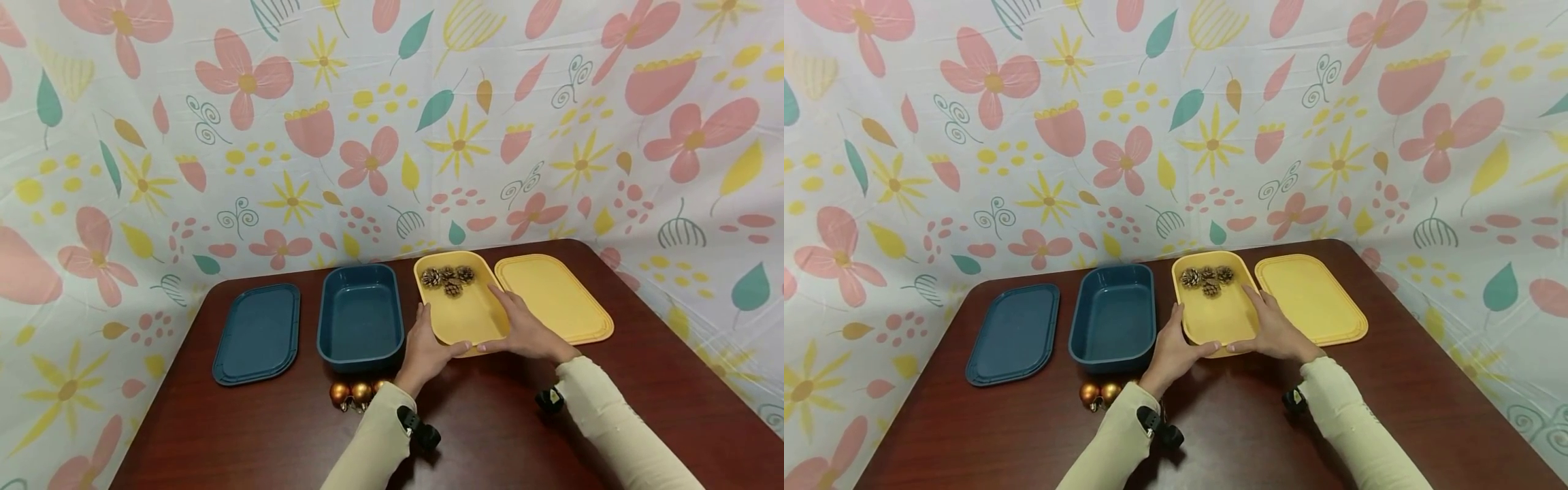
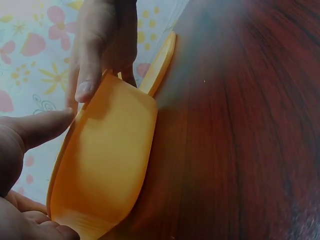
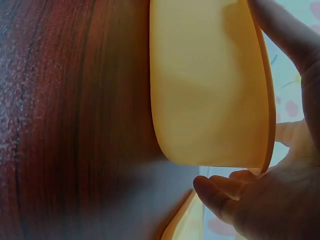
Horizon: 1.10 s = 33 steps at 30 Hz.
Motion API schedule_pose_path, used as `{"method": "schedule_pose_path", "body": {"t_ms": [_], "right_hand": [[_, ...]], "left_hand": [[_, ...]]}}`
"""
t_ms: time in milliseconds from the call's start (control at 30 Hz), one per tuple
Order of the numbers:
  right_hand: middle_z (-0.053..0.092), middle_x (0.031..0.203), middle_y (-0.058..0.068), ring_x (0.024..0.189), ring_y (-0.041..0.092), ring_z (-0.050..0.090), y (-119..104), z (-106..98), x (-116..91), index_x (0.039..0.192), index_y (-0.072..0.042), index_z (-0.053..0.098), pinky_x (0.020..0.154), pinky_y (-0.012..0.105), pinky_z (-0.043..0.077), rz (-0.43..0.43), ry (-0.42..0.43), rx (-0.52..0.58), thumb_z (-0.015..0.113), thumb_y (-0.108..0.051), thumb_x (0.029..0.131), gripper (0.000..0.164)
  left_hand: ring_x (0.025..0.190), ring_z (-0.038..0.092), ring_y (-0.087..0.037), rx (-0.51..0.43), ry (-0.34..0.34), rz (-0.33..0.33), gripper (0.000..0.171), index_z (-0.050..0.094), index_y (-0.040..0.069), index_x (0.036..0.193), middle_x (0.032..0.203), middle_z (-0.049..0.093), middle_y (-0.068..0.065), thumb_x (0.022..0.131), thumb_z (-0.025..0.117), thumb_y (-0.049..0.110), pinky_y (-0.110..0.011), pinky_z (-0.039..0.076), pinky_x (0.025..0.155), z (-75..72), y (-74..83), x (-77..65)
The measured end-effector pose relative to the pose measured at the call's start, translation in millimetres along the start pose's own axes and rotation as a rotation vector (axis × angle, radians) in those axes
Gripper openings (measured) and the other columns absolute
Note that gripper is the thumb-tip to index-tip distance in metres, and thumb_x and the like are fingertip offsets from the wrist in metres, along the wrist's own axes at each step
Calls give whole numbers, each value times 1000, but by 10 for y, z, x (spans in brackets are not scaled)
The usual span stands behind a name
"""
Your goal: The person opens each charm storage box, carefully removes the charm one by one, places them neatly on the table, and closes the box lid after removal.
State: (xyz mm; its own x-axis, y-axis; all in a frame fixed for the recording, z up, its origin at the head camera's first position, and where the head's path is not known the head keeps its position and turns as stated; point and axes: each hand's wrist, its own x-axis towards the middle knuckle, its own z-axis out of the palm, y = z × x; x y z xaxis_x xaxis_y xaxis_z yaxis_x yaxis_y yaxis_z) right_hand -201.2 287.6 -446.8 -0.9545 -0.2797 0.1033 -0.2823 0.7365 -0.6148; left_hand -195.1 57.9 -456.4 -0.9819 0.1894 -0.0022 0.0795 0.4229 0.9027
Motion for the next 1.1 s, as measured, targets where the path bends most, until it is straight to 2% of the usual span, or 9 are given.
{"method": "schedule_pose_path", "body": {"t_ms": [233, 433, 500, 600, 733, 833, 967, 1100], "right_hand": [[18, 157, 38, 144, 56, 23, -27, -55, 50, 162, -4, 12, 109, 74, 30, -1, -6, -36, 88, -46, 73, 124], [13, 159, 40, 144, 62, 17, -103, -222, 152, 160, -3, 22, 108, 77, 29, 52, -23, -102, 84, -53, 75, 116], [18, 158, 41, 143, 63, 19, -131, -292, 212, 156, -1, 31, 107, 77, 29, 51, -18, -141, 82, -52, 79, 106], [36, 151, 38, 138, 59, 32, -173, -390, 330, 147, 4, 46, 107, 73, 33, 18, 17, -189, 78, -45, 85, 85], [60, 132, 29, 124, 48, 54, -227, -472, 534, 130, 5, 62, 101, 63, 45, -38, 76, -212, 76, -32, 89, 56], [69, 119, 24, 109, 39, 65, -279, -492, 707, 118, 1, 68, 93, 56, 53, -51, 70, -208, 76, -26, 90, 40], [74, 105, 19, 94, 31, 71, -331, -447, 944, 110, -1, 72, 84, 49, 58, -41, 21, -193, 77, -21, 89, 30], [75, 101, 19, 93, 31, 70, -307, -356, 1150, 111, 3, 72, 84, 47, 58, -7, -33, -191, 78, -16, 87, 31]], "left_hand": [[155, 26, -29, -45, 35, -18, 104, 27, 11, 160, 168, 22, -12, 78, 86, 33, -49, 30, 123, 17, -29, 7], [154, 29, -29, -72, 53, -32, 103, 27, 12, 160, 167, 24, -11, 78, 86, 32, -50, 32, 122, 37, -53, 5], [153, 31, -29, -82, 58, -33, 103, 28, 12, 160, 167, 27, -10, 77, 87, 31, -50, 32, 122, 42, -57, 3], [151, 34, -29, -82, 65, -34, 103, 29, 14, 160, 165, 31, -9, 77, 87, 31, -50, 35, 120, 50, -56, 3], [149, 38, -29, -75, 66, -37, 103, 29, 15, 160, 164, 35, -8, 77, 87, 32, -51, 37, 119, 57, -51, 12], [148, 39, -30, -64, 73, -36, 103, 30, 14, 159, 162, 37, -9, 76, 88, 33, -51, 37, 118, 57, -44, 21], [146, 42, -30, -39, 91, -38, 104, 32, 13, 158, 160, 41, -10, 74, 89, 32, -50, 39, 117, 49, -38, 26], [145, 43, -31, -31, 97, -41, 104, 33, 13, 158, 160, 42, -10, 73, 90, 32, -50, 40, 116, 57, -37, 19]]}}
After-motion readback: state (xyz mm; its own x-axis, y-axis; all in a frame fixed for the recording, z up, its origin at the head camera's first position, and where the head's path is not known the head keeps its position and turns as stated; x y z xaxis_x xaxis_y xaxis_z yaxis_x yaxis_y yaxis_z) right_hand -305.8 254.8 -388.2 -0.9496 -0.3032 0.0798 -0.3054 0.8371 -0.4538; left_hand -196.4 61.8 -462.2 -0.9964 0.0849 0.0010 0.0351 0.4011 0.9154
